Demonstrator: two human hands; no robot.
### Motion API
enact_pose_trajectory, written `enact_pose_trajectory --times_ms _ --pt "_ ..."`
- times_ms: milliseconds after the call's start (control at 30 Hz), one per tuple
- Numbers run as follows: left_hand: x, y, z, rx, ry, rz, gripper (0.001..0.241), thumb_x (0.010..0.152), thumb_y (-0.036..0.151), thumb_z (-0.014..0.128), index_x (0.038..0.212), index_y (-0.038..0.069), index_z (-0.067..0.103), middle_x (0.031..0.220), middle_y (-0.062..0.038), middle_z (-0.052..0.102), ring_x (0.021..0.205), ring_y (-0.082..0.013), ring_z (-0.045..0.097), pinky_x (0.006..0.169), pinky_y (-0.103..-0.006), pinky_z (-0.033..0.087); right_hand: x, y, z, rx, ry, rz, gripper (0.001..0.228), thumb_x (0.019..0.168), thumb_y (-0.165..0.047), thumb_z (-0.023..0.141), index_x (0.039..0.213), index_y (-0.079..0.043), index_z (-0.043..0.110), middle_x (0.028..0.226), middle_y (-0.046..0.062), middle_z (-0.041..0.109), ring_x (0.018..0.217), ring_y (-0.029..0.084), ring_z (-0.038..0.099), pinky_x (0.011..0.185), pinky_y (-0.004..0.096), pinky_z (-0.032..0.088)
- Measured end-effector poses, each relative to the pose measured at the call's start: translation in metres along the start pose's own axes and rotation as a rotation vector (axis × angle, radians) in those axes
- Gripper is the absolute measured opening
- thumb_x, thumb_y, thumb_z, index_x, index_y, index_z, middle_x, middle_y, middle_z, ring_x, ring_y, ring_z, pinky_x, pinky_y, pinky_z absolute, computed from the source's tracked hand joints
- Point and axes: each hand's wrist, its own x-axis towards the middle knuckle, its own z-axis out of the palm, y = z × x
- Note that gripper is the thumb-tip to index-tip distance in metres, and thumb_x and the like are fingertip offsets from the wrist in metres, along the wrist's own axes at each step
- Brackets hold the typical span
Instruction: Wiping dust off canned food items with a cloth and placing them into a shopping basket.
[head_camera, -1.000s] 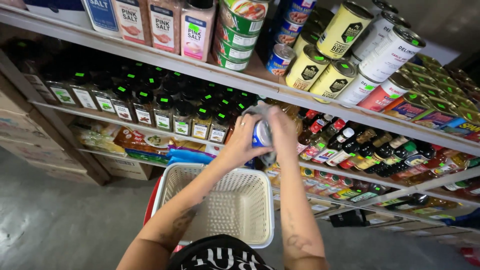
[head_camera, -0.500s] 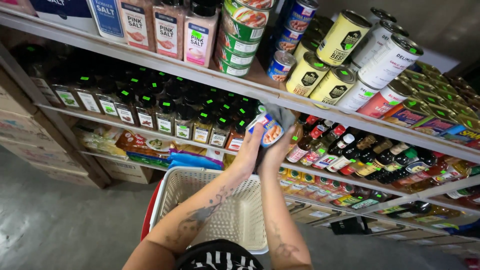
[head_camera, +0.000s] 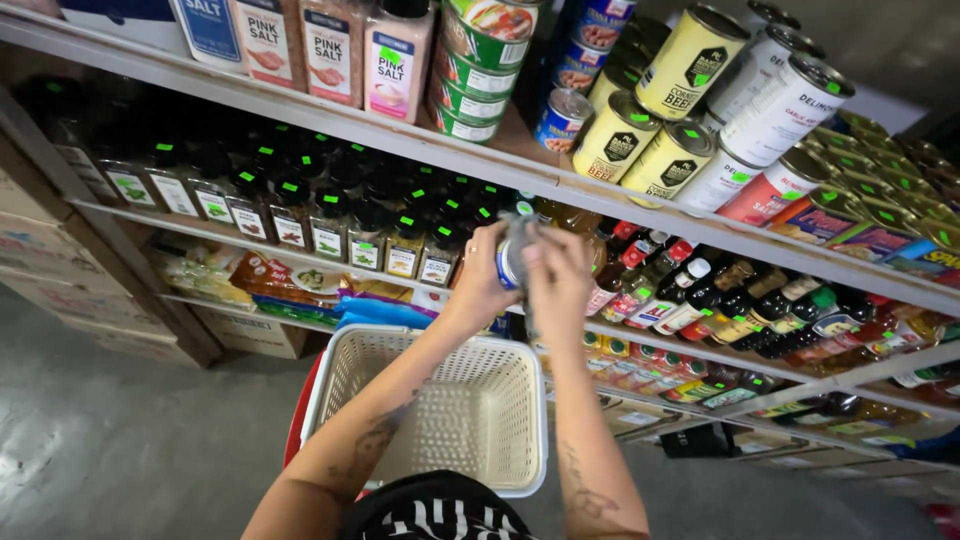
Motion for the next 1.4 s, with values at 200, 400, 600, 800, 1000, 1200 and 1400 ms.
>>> enact_pose_trajectory --times_ms 200,400,600,800,1000,1200,1400 --pt "0.005 -0.011 -0.011 0.208 0.07 0.176 0.078 0.071 0.007 0.088 0.136 0.005 0.044 0.128 -0.02 0.051 0.122 -0.0414 0.052 0.105 -0.0483 0.045 -0.009 -0.007 0.003 -0.422 -0.075 -0.267 0.022 0.088 -0.016 0.078 0.108 -0.009 0.079 0.116 0.002 0.073 0.109 0.028 0.054 0.098 0.041 0.045" --pt "0.008 -0.009 -0.013 0.231 -0.033 0.113 0.081 0.065 0.014 0.089 0.132 0.003 0.044 0.124 -0.022 0.049 0.116 -0.0431 0.048 0.1 -0.0499 0.041 -0.013 -0.004 0.01 -0.339 -0.088 -0.294 0.029 0.087 -0.008 0.077 0.115 -0.012 0.079 0.124 0.001 0.073 0.109 0.027 0.054 0.099 0.037 0.047" --pt "-0.001 0.0 -0.01 0.25 -0.068 0.14 0.081 0.064 0.015 0.089 0.134 0.007 0.049 0.125 -0.018 0.053 0.115 -0.0394 0.051 0.1 -0.0474 0.042 -0.004 -0.013 0.003 -0.348 -0.018 -0.195 0.03 0.089 -0.004 0.079 0.118 -0.012 0.078 0.128 -0.002 0.074 0.106 0.024 0.054 0.097 0.036 0.048" --pt "0.01 0.007 -0.021 0.279 -0.034 0.209 0.081 0.067 0.015 0.092 0.135 0.007 0.048 0.131 -0.016 0.053 0.123 -0.0409 0.05 0.104 -0.05 0.04 -0.013 0.022 0.001 -0.344 -0.165 -0.058 0.026 0.085 -0.01 0.076 0.109 -0.019 0.081 0.12 -0.005 0.073 0.11 0.024 0.055 0.092 0.029 0.053" --pt "0.014 -0.012 -0.014 0.255 -0.079 0.167 0.092 0.062 0.012 0.087 0.142 0.001 0.044 0.132 -0.023 0.049 0.121 -0.0451 0.047 0.104 -0.0494 0.043 -0.014 0.004 0.002 -0.343 -0.183 -0.211 0.023 0.091 -0.01 0.076 0.114 -0.013 0.08 0.127 0.0 0.075 0.108 0.022 0.056 0.097 0.034 0.051" --pt "0.012 0.001 0.004 -0.606 0.063 -0.43 0.062 0.092 0.032 0.073 0.141 0.012 0.041 0.125 -0.012 0.064 0.116 -0.0236 0.062 0.1 -0.0394 0.051 -0.002 -0.028 0.011 0.467 0.111 0.271 0.03 0.103 -0.024 0.056 0.128 -0.01 0.066 0.143 0.007 0.062 0.122 0.024 0.063 0.108 0.038 0.051" --pt "-0.003 0.012 0.031 -1.125 0.05 -0.627 0.049 0.103 0.044 0.052 0.14 0.012 0.055 0.132 -0.006 0.063 0.12 -0.0179 0.059 0.103 -0.0359 0.048 -0.004 0.034 0.043 0.076 0.276 0.043 0.041 0.113 -0.032 0.044 0.129 0.001 0.063 0.129 0.014 0.06 0.122 0.026 0.058 0.108 0.037 0.044"
